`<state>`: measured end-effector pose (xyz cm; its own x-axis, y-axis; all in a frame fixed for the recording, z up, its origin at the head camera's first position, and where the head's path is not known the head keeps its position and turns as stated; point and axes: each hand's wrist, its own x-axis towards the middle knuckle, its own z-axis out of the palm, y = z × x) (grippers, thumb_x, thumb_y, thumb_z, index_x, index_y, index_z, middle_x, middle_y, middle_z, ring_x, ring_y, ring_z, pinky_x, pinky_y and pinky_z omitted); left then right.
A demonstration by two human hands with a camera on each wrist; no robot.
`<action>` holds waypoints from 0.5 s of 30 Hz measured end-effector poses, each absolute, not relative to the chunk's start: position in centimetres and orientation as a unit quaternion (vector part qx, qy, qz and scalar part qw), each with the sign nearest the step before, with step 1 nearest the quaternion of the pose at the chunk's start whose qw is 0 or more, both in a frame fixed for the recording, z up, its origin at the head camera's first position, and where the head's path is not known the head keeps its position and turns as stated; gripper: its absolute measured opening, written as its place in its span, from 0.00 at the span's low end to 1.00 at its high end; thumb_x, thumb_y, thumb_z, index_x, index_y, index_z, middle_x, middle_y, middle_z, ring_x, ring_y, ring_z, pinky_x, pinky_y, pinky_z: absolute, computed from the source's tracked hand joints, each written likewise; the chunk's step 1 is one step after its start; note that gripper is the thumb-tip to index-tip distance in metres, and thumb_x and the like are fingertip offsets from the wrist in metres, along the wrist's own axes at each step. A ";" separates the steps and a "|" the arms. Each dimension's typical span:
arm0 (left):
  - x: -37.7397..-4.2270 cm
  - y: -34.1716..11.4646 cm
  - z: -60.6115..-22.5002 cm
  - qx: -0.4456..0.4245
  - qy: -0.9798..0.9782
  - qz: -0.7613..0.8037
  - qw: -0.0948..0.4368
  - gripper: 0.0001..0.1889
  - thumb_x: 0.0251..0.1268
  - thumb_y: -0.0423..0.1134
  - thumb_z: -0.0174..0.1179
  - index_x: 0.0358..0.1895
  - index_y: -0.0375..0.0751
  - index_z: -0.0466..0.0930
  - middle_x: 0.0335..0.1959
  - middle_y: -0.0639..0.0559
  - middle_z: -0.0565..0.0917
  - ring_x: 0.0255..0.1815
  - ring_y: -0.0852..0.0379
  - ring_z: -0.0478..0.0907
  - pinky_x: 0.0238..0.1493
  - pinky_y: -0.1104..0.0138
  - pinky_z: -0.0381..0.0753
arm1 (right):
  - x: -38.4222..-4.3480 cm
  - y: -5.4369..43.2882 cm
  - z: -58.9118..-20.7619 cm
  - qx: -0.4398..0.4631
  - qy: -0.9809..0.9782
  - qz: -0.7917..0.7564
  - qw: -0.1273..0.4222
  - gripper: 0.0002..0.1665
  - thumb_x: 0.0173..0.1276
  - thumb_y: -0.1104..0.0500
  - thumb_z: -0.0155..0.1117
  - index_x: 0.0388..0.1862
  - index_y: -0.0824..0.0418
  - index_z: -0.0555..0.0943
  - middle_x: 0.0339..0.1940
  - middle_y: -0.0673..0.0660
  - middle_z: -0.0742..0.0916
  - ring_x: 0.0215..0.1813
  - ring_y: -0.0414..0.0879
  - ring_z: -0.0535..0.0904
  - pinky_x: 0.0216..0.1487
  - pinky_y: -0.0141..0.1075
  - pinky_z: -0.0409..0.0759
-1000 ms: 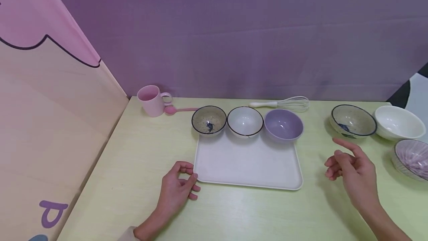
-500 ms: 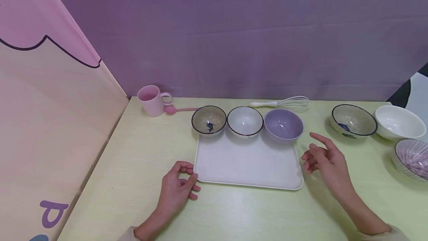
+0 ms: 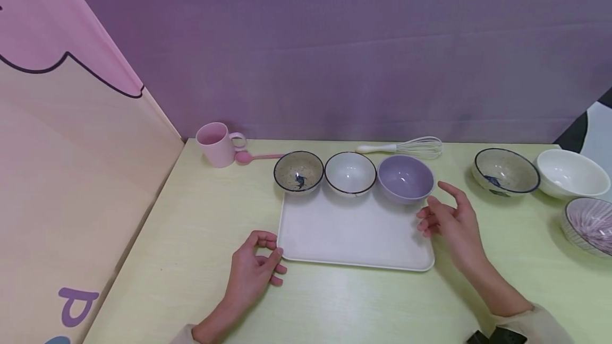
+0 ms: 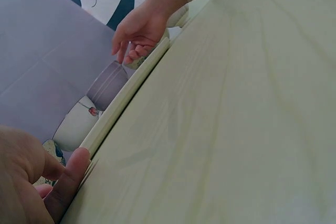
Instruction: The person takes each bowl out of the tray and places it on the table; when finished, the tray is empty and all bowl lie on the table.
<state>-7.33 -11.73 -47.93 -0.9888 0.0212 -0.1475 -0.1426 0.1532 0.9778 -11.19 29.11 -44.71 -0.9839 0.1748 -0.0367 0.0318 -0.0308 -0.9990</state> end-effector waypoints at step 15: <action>-7.3 -11.8 -47.8 -0.043 0.759 0.646 0.068 0.14 0.78 0.25 0.67 0.60 0.32 0.77 0.51 0.39 0.81 0.29 0.48 0.92 0.24 0.58 0.96 | -13.4 27.7 -44.6 -0.138 -0.707 0.690 0.063 0.35 0.90 0.57 0.59 0.85 0.62 0.56 0.23 0.48 0.91 0.21 0.38 0.87 0.21 0.29 0.88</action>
<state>-7.32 -11.76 -47.82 -0.9869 0.0226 -0.1599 -0.1542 0.1615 0.9748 -13.42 27.70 -44.64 -0.9542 0.2816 -0.1013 0.1082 0.0090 -0.9941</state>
